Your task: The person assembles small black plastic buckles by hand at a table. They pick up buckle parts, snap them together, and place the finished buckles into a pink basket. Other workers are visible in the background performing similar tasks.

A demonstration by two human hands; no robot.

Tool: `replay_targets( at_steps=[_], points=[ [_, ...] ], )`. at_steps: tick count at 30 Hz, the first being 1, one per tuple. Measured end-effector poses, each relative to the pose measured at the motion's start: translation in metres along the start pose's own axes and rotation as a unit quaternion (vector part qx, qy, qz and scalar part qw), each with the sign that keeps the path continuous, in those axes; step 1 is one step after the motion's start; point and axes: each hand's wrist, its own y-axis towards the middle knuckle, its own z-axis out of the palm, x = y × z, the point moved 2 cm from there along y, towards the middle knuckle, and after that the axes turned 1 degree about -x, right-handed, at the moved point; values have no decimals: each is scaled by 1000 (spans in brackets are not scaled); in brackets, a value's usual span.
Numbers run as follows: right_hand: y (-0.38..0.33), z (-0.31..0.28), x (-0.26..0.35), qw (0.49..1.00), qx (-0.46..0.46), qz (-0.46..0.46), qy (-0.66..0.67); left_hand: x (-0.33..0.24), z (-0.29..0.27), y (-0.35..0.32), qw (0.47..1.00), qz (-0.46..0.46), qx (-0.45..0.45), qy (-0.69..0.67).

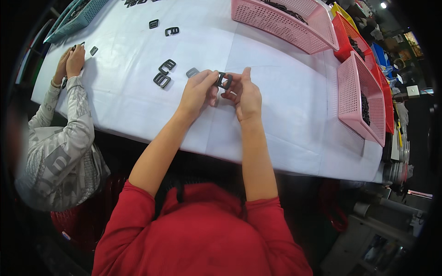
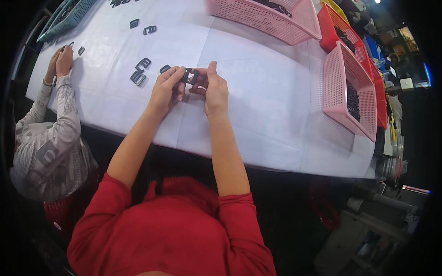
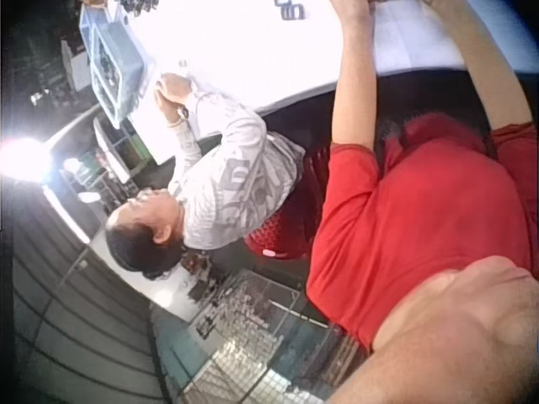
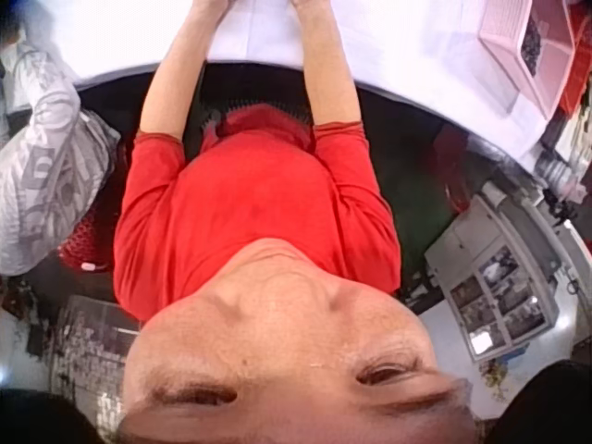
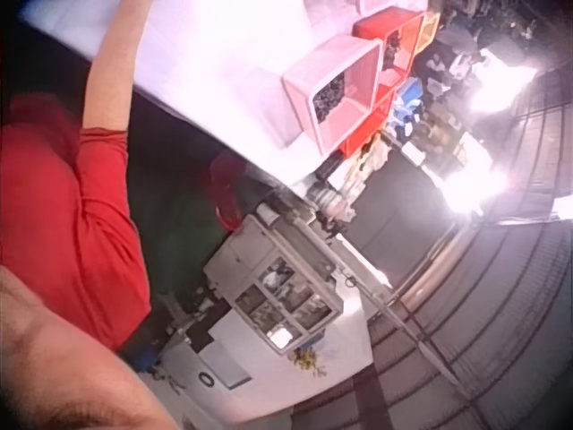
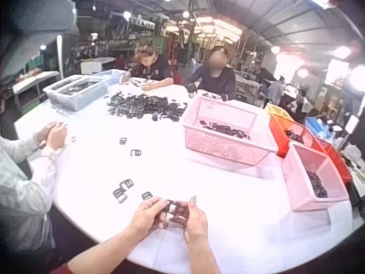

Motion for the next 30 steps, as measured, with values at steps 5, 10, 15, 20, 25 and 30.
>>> replay_targets(
  at_steps=[5,10,15,20,25,30],
  points=[
    [2,3,7,999,12,-26,-14,-2,1,7,1000,-1,-12,7],
    [4,4,8,999,13,-36,-31,-2,4,9,1000,19,-15,15],
    [2,4,5,989,-31,-105,-101,0,10,5,994,48,-19,94],
    [3,-4,2,989,-70,-90,-98,6,11,-1,982,67,7,179],
    [4,-16,12,973,-35,-17,-228,-1,-1,-7,875,212,-73,429],
    [17,-18,78,958,-16,-153,-240,-40,-41,-6,771,260,-208,543]
  ],
)
